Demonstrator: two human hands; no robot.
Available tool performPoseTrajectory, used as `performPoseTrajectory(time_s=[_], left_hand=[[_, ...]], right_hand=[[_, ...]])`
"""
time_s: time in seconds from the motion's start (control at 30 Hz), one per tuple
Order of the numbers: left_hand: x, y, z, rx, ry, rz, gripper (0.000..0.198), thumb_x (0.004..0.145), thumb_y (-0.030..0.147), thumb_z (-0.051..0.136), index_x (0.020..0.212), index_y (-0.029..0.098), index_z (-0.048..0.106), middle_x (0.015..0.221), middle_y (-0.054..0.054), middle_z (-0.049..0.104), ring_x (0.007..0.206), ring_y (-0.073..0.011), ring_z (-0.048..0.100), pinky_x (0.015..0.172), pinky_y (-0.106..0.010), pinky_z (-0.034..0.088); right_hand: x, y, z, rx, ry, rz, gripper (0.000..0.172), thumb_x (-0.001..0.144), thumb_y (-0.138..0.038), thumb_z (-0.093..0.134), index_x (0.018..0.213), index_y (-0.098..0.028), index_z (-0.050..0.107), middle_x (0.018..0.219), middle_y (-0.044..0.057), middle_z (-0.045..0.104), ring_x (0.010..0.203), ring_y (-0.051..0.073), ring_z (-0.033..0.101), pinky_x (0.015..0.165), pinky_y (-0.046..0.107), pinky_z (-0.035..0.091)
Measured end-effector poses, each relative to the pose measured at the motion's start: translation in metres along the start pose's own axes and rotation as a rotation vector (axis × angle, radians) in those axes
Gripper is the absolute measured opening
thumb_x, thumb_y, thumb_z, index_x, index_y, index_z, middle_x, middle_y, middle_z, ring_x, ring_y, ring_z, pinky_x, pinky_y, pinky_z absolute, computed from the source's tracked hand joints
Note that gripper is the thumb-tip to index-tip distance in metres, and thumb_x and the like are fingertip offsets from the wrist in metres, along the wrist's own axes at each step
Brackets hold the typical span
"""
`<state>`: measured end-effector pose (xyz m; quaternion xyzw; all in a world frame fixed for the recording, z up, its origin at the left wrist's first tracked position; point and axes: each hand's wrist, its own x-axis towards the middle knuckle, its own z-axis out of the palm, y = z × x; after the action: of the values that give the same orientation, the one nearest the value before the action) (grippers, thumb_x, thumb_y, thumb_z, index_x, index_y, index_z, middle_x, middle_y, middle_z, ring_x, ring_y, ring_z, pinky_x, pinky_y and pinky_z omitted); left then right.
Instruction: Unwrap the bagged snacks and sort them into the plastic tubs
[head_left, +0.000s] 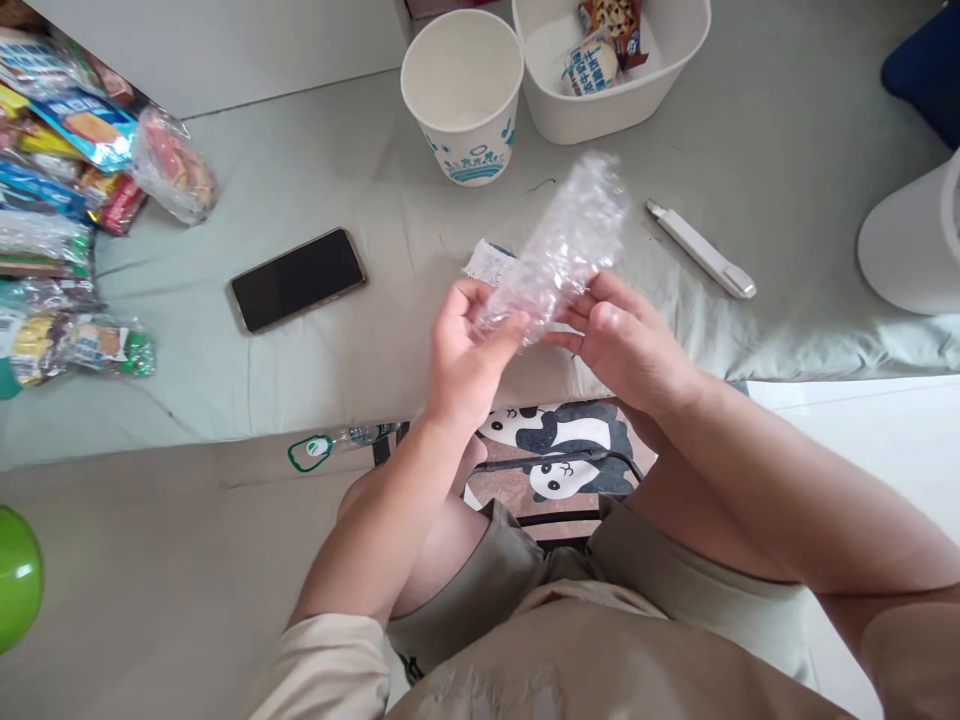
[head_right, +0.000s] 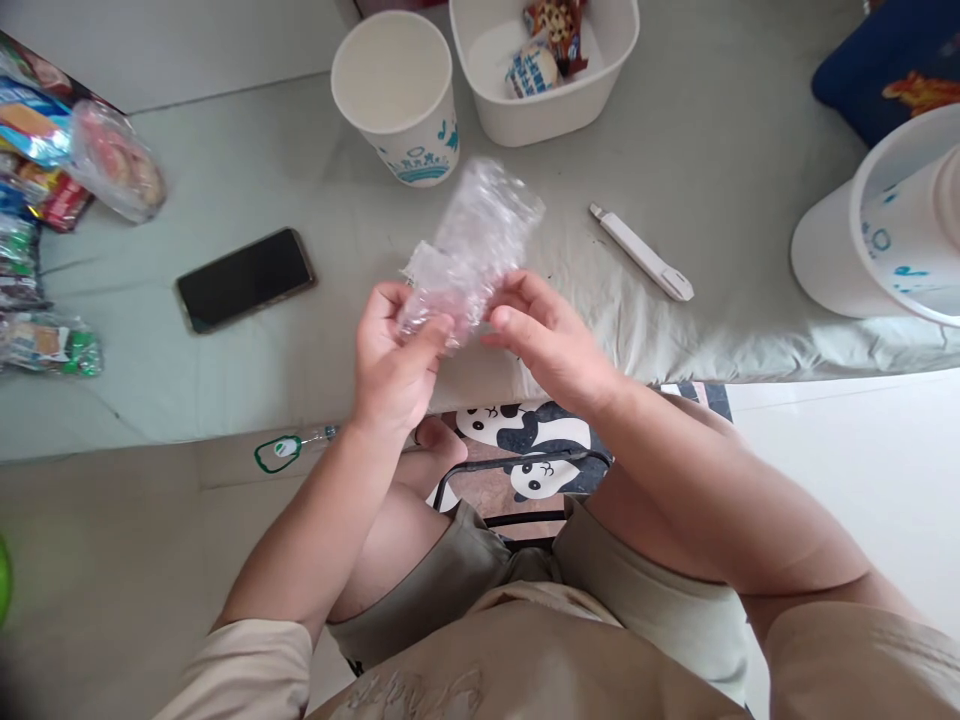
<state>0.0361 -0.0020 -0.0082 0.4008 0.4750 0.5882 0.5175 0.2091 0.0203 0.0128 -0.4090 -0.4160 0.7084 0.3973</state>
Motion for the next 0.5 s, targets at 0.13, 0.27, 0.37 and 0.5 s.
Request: performPoseTrajectory(time_s=[0.13, 0.27, 0.37, 0.5], left_hand=[[-0.008, 0.004, 0.004, 0.098, -0.220, -0.101, 0.054, 0.073, 0.056, 0.090, 0.100, 0.025, 0.056, 0.096, 0.000, 0.064, 0.083, -0.0142, 0.066, 0.071, -0.026, 0.057], [-0.005, 0.010, -0.006, 0.122, -0.414, -0.175, 0.042, 0.088, 0.058, 0.076, 0.108, 0.024, 0.062, 0.093, -0.003, 0.071, 0.083, -0.0161, 0.069, 0.073, -0.028, 0.058], [-0.001, 0.007, -0.011, 0.192, -0.413, -0.124, 0.031, 0.097, 0.053, 0.067, 0.099, 0.023, 0.064, 0.082, -0.002, 0.070, 0.068, -0.0138, 0.064, 0.061, -0.026, 0.053], [0.001, 0.004, -0.015, 0.300, -0.299, -0.024, 0.031, 0.097, 0.054, 0.066, 0.090, 0.024, 0.062, 0.061, 0.004, 0.055, 0.050, -0.0109, 0.049, 0.046, -0.025, 0.038]], right_hand=[[0.000, -0.002, 0.001, -0.099, 0.158, -0.101, 0.038, 0.079, -0.052, 0.083, 0.090, -0.024, 0.059, 0.083, 0.001, 0.068, 0.076, 0.017, 0.065, 0.070, 0.033, 0.056], [-0.003, -0.008, 0.000, -0.258, 0.006, -0.062, 0.030, 0.082, -0.043, 0.081, 0.088, -0.020, 0.062, 0.073, -0.002, 0.062, 0.061, 0.011, 0.054, 0.055, 0.027, 0.044], [-0.007, -0.008, -0.003, -0.354, -0.111, -0.044, 0.030, 0.086, -0.045, 0.077, 0.094, -0.020, 0.063, 0.077, -0.001, 0.063, 0.062, 0.011, 0.053, 0.053, 0.026, 0.041], [-0.007, -0.002, -0.008, -0.399, -0.171, -0.069, 0.036, 0.088, -0.048, 0.075, 0.111, -0.025, 0.061, 0.085, 0.000, 0.063, 0.067, 0.014, 0.056, 0.055, 0.027, 0.043]])
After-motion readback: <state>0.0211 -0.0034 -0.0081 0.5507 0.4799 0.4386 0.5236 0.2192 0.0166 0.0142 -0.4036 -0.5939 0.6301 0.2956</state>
